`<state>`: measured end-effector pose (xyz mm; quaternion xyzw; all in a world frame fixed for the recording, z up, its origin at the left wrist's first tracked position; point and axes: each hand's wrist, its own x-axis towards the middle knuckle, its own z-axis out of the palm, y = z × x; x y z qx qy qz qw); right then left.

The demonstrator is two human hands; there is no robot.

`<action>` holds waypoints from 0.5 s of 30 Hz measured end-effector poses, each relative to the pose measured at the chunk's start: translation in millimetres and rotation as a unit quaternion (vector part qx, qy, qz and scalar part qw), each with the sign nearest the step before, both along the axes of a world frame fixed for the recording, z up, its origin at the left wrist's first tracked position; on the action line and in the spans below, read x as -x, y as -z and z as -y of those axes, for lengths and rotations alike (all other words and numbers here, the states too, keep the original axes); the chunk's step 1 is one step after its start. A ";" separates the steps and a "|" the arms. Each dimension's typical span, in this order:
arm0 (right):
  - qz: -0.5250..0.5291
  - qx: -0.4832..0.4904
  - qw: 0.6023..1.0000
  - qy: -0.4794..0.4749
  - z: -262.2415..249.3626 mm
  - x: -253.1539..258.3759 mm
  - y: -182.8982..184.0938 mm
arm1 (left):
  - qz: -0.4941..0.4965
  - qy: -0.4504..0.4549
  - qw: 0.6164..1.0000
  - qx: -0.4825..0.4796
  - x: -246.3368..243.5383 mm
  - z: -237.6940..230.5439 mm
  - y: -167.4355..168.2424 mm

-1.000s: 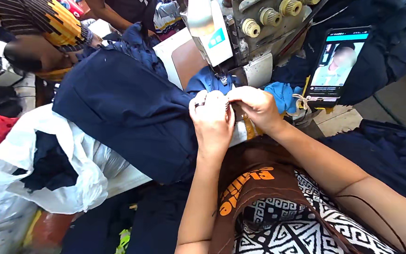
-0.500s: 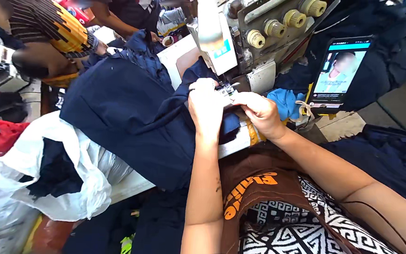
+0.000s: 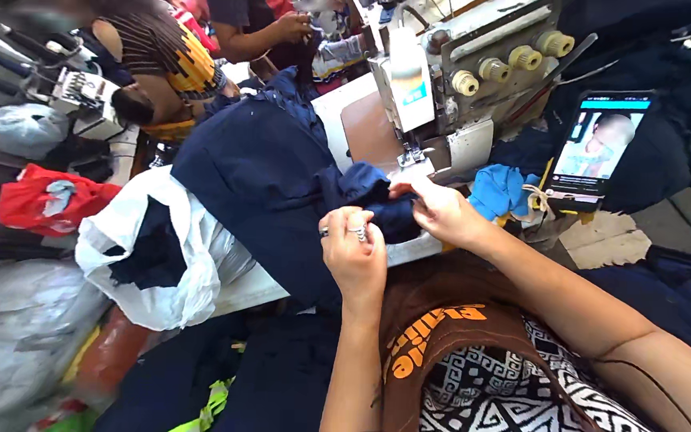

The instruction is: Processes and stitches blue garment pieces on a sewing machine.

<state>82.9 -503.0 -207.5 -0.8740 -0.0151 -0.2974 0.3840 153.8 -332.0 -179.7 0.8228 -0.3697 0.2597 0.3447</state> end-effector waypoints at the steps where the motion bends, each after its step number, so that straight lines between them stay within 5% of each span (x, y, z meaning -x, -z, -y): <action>1: -0.015 0.006 1.000 0.007 3.7 5.1 0.0 | -0.004 0.007 1.000 -0.007 2.7 1.1 1.5; 5: -0.114 0.097 0.977 0.155 29.3 18.8 -8.0 | -0.009 0.058 0.997 -0.048 -0.7 19.9 13.5; 8: -0.080 0.166 0.958 0.217 29.3 12.2 -22.5 | -0.030 0.106 0.994 -0.024 3.5 24.4 4.1; 11: 0.041 0.180 0.974 0.133 1.4 -8.6 -40.5 | -0.118 0.176 0.975 0.070 15.1 -6.7 -38.6; 15: 0.098 0.231 0.967 -0.035 -51.9 -51.2 -52.1 | -0.205 0.342 0.902 0.167 52.8 -100.8 -111.2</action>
